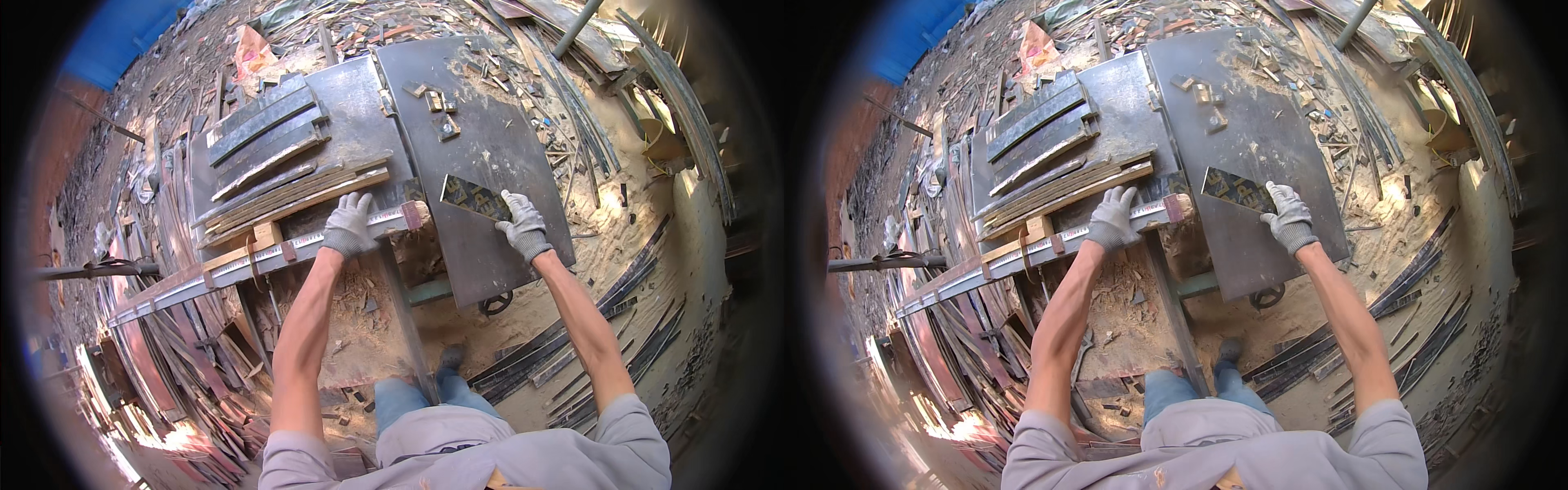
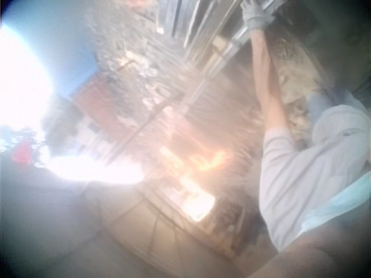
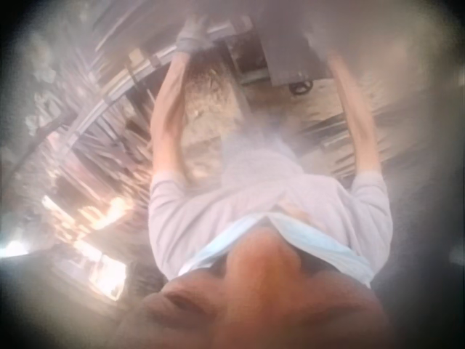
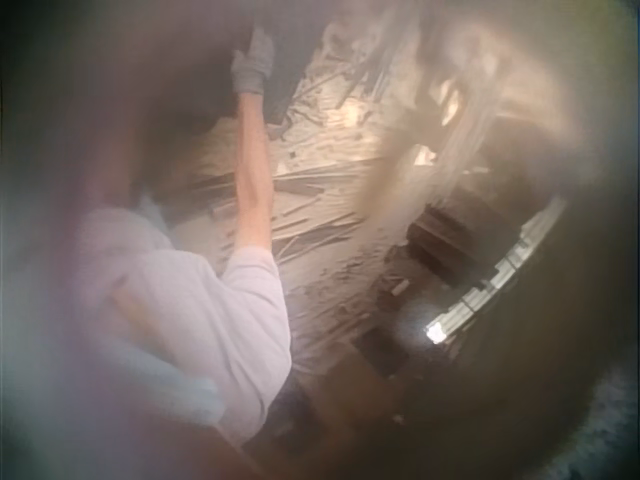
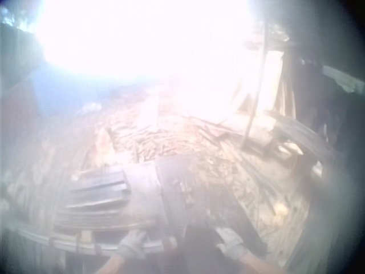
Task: The person uses a table saw to cut multiple wooden planks into smaller pieces. They repeatedly pick up planks, position them on the saw, cut them, and stack the cut pieces on the table.
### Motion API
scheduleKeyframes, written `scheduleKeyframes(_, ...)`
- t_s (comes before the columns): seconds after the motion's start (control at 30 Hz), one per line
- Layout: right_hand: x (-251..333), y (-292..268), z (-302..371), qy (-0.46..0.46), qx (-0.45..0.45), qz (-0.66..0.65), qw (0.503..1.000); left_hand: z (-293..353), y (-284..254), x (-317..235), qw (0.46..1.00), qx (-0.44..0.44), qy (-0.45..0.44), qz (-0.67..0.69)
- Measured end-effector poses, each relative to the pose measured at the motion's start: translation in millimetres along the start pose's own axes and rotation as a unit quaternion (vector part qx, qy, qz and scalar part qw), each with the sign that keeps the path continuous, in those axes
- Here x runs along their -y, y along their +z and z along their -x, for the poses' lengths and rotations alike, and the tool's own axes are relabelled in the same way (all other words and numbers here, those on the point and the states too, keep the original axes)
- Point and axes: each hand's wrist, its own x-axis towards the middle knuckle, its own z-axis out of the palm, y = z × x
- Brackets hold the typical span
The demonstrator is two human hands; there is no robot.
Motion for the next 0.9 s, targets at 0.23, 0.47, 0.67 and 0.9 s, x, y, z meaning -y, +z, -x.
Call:
scheduleKeyframes(0.23, 62.2, 6.8, 8.2, -0.088, 0.055, 0.066, 0.992, 72.7, 51.0, -25.1, 0.999, -0.008, 0.027, -0.016)
scheduleKeyframes(0.47, 47.1, 15.3, 46.7, -0.136, 0.14, 0.101, 0.975, 139.2, 90.6, -53.9, 0.997, -0.033, 0.048, 0.047)
scheduleKeyframes(0.67, 75.7, 28.8, 55.1, -0.187, 0.199, 0.16, 0.949, 147.9, 91.0, -67.9, 0.997, -0.01, 0.054, 0.057)
scheduleKeyframes(0.9, 107.1, 49.5, 49.7, -0.248, 0.216, 0.085, 0.941, 146.9, 80.3, -68.9, 0.998, 0.009, 0.043, 0.037)
